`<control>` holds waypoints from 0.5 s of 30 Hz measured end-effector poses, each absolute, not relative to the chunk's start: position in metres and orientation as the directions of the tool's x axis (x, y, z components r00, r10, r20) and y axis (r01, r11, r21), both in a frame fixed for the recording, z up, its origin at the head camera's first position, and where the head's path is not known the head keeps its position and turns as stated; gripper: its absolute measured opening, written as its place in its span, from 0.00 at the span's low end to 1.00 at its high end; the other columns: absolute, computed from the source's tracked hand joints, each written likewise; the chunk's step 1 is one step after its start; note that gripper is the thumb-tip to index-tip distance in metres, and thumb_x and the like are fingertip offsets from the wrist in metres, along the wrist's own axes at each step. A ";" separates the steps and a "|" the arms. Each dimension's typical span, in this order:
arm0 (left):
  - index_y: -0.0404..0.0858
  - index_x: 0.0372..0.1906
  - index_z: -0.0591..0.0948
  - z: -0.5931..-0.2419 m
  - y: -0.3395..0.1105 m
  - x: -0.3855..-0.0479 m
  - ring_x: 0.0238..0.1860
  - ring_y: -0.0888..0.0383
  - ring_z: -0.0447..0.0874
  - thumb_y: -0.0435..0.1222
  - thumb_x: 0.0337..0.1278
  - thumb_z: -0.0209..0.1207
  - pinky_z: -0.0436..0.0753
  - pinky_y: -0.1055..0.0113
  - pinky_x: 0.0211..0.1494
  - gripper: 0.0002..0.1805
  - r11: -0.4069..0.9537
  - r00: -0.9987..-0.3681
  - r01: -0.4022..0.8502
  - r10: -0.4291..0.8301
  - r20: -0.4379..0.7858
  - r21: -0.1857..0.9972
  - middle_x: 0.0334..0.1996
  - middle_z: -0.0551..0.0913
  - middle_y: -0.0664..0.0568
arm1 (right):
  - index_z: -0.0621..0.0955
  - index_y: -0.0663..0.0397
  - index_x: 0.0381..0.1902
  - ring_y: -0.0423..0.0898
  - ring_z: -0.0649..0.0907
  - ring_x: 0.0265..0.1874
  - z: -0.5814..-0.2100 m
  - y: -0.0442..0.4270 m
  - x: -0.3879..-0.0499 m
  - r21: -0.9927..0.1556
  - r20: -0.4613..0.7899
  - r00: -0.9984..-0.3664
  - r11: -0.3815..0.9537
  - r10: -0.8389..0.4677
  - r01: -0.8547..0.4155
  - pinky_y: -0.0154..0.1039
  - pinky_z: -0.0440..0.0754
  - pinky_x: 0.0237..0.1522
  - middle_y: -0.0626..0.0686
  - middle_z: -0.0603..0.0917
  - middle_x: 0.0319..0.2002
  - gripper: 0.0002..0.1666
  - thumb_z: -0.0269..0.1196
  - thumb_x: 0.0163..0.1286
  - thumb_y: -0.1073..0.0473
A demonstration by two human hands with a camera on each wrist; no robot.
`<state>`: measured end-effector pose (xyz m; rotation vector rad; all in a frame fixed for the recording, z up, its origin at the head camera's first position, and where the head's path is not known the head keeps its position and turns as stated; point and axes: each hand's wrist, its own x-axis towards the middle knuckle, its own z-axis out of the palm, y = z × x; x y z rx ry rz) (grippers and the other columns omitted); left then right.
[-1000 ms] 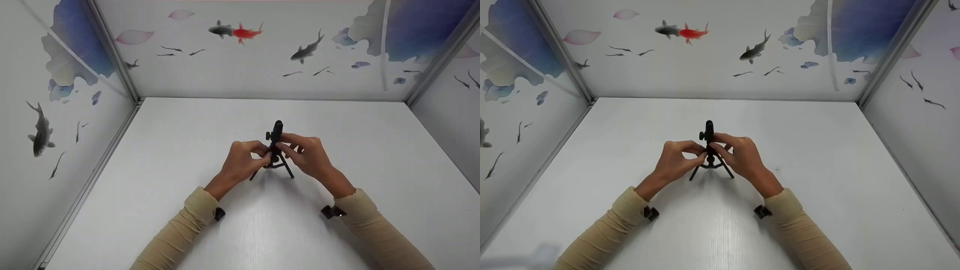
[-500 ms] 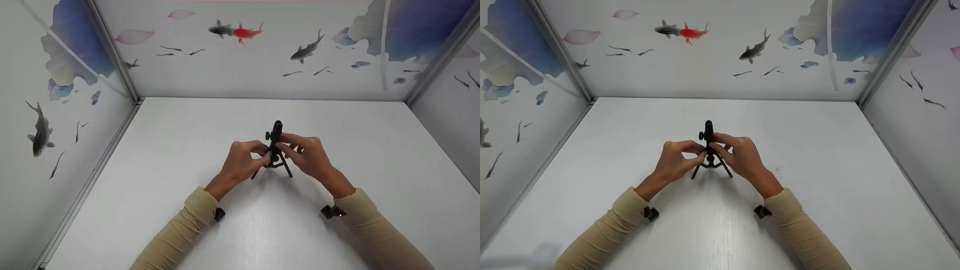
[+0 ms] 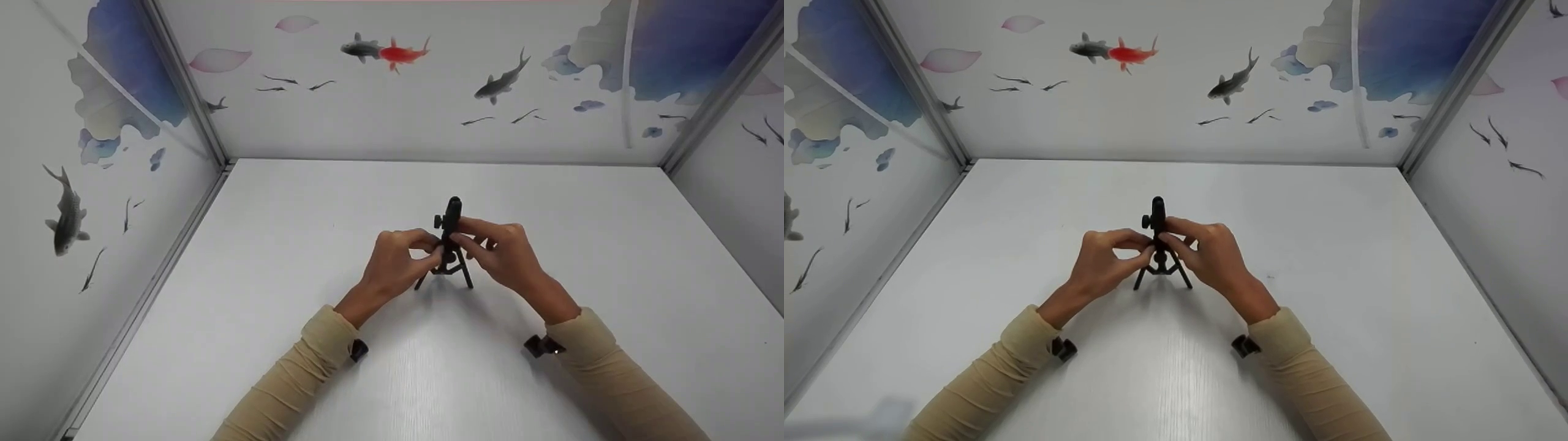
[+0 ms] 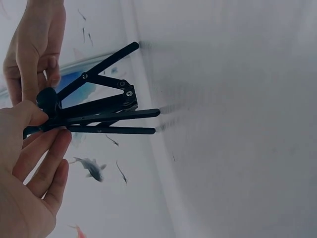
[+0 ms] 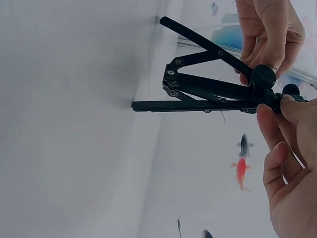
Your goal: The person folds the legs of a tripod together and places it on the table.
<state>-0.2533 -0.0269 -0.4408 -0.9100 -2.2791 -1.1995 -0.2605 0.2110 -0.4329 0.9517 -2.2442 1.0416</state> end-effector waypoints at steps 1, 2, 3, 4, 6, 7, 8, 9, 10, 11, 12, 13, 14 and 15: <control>0.40 0.42 0.93 -0.441 -0.027 -0.253 0.40 0.64 0.96 0.32 0.68 0.69 0.90 0.63 0.54 0.04 0.417 -0.704 0.708 0.356 0.614 0.570 0.35 0.96 0.54 | 0.90 0.45 0.61 0.38 0.89 0.22 -0.433 0.211 -0.261 -0.457 0.665 -0.640 0.468 -0.385 -0.756 0.34 0.82 0.23 0.48 0.95 0.49 0.18 0.72 0.75 0.62; 0.40 0.42 0.93 -0.441 -0.027 -0.253 0.40 0.64 0.96 0.32 0.68 0.69 0.90 0.63 0.54 0.04 0.418 -0.704 0.708 0.355 0.615 0.569 0.35 0.96 0.55 | 0.90 0.45 0.60 0.38 0.89 0.22 -0.433 0.211 -0.261 -0.458 0.665 -0.641 0.469 -0.384 -0.755 0.34 0.82 0.23 0.48 0.95 0.49 0.18 0.72 0.75 0.62; 0.40 0.42 0.93 -0.441 -0.027 -0.253 0.40 0.65 0.96 0.32 0.68 0.69 0.90 0.63 0.54 0.04 0.418 -0.704 0.708 0.354 0.616 0.569 0.35 0.96 0.55 | 0.90 0.45 0.60 0.38 0.89 0.22 -0.433 0.211 -0.261 -0.458 0.664 -0.642 0.471 -0.383 -0.754 0.34 0.82 0.23 0.48 0.95 0.49 0.18 0.72 0.75 0.62; 0.40 0.42 0.93 -0.441 -0.027 -0.253 0.40 0.65 0.96 0.32 0.68 0.69 0.90 0.63 0.54 0.04 0.417 -0.704 0.708 0.353 0.617 0.570 0.36 0.96 0.55 | 0.91 0.44 0.60 0.38 0.89 0.22 -0.433 0.211 -0.261 -0.457 0.664 -0.643 0.473 -0.382 -0.753 0.34 0.82 0.23 0.48 0.95 0.49 0.18 0.72 0.75 0.62; 0.40 0.42 0.93 -0.440 -0.027 -0.253 0.40 0.64 0.96 0.32 0.68 0.69 0.90 0.63 0.54 0.04 0.414 -0.703 0.709 0.350 0.619 0.571 0.36 0.96 0.55 | 0.91 0.45 0.60 0.38 0.89 0.22 -0.432 0.211 -0.260 -0.454 0.665 -0.643 0.477 -0.380 -0.752 0.34 0.81 0.23 0.48 0.95 0.48 0.18 0.72 0.74 0.62; 0.40 0.42 0.93 -0.440 -0.027 -0.253 0.40 0.64 0.96 0.32 0.68 0.69 0.90 0.62 0.54 0.04 0.413 -0.703 0.709 0.348 0.620 0.572 0.36 0.96 0.55 | 0.91 0.45 0.60 0.38 0.89 0.22 -0.432 0.211 -0.260 -0.450 0.667 -0.641 0.480 -0.380 -0.753 0.34 0.81 0.23 0.48 0.95 0.48 0.18 0.72 0.74 0.62; 0.40 0.43 0.93 -0.440 -0.027 -0.252 0.41 0.64 0.96 0.32 0.68 0.69 0.90 0.62 0.54 0.05 0.412 -0.703 0.709 0.347 0.621 0.572 0.36 0.96 0.55 | 0.91 0.45 0.60 0.38 0.89 0.22 -0.431 0.211 -0.259 -0.445 0.668 -0.639 0.483 -0.382 -0.754 0.34 0.81 0.23 0.49 0.95 0.49 0.18 0.72 0.74 0.62; 0.40 0.43 0.93 -0.440 -0.027 -0.252 0.41 0.64 0.96 0.32 0.68 0.69 0.90 0.62 0.54 0.05 0.411 -0.703 0.709 0.345 0.622 0.573 0.36 0.96 0.55 | 0.91 0.46 0.60 0.38 0.89 0.22 -0.431 0.211 -0.259 -0.441 0.671 -0.636 0.484 -0.383 -0.756 0.34 0.81 0.23 0.49 0.95 0.49 0.18 0.72 0.74 0.62; 0.40 0.43 0.93 -0.440 -0.027 -0.252 0.41 0.64 0.96 0.33 0.68 0.69 0.89 0.62 0.54 0.05 0.410 -0.703 0.709 0.343 0.623 0.574 0.36 0.96 0.55 | 0.91 0.46 0.60 0.38 0.89 0.22 -0.431 0.211 -0.259 -0.437 0.673 -0.633 0.485 -0.383 -0.758 0.34 0.81 0.23 0.49 0.95 0.49 0.18 0.73 0.74 0.62; 0.40 0.43 0.93 -0.439 -0.027 -0.252 0.41 0.64 0.96 0.33 0.68 0.69 0.89 0.62 0.54 0.05 0.411 -0.703 0.709 0.342 0.624 0.573 0.36 0.96 0.55 | 0.91 0.47 0.60 0.39 0.89 0.23 -0.431 0.211 -0.258 -0.433 0.675 -0.630 0.485 -0.384 -0.760 0.34 0.81 0.23 0.49 0.95 0.49 0.18 0.73 0.74 0.62; 0.40 0.43 0.93 -0.439 -0.027 -0.252 0.41 0.64 0.96 0.33 0.68 0.69 0.89 0.62 0.54 0.05 0.411 -0.702 0.709 0.342 0.625 0.573 0.36 0.96 0.55 | 0.91 0.47 0.60 0.39 0.89 0.23 -0.430 0.211 -0.258 -0.430 0.677 -0.627 0.485 -0.384 -0.762 0.34 0.81 0.23 0.49 0.95 0.49 0.18 0.73 0.74 0.62; 0.40 0.43 0.93 -0.439 -0.027 -0.252 0.41 0.64 0.96 0.33 0.68 0.69 0.89 0.62 0.54 0.05 0.411 -0.702 0.710 0.342 0.625 0.572 0.36 0.96 0.55 | 0.91 0.47 0.59 0.39 0.89 0.23 -0.430 0.210 -0.258 -0.429 0.679 -0.626 0.484 -0.383 -0.762 0.34 0.81 0.23 0.50 0.95 0.49 0.18 0.73 0.74 0.63; 0.40 0.43 0.93 -0.439 -0.026 -0.252 0.41 0.64 0.96 0.33 0.68 0.69 0.89 0.62 0.54 0.05 0.410 -0.701 0.710 0.342 0.626 0.572 0.36 0.96 0.55 | 0.91 0.47 0.59 0.39 0.89 0.22 -0.430 0.210 -0.258 -0.430 0.679 -0.626 0.484 -0.383 -0.762 0.34 0.81 0.23 0.50 0.95 0.49 0.18 0.73 0.74 0.63; 0.40 0.43 0.93 -0.439 -0.026 -0.252 0.41 0.64 0.96 0.33 0.68 0.69 0.89 0.62 0.54 0.05 0.409 -0.700 0.712 0.342 0.627 0.571 0.36 0.96 0.55 | 0.91 0.47 0.59 0.39 0.89 0.22 -0.430 0.210 -0.258 -0.431 0.679 -0.627 0.484 -0.382 -0.762 0.34 0.81 0.23 0.49 0.95 0.49 0.18 0.73 0.74 0.63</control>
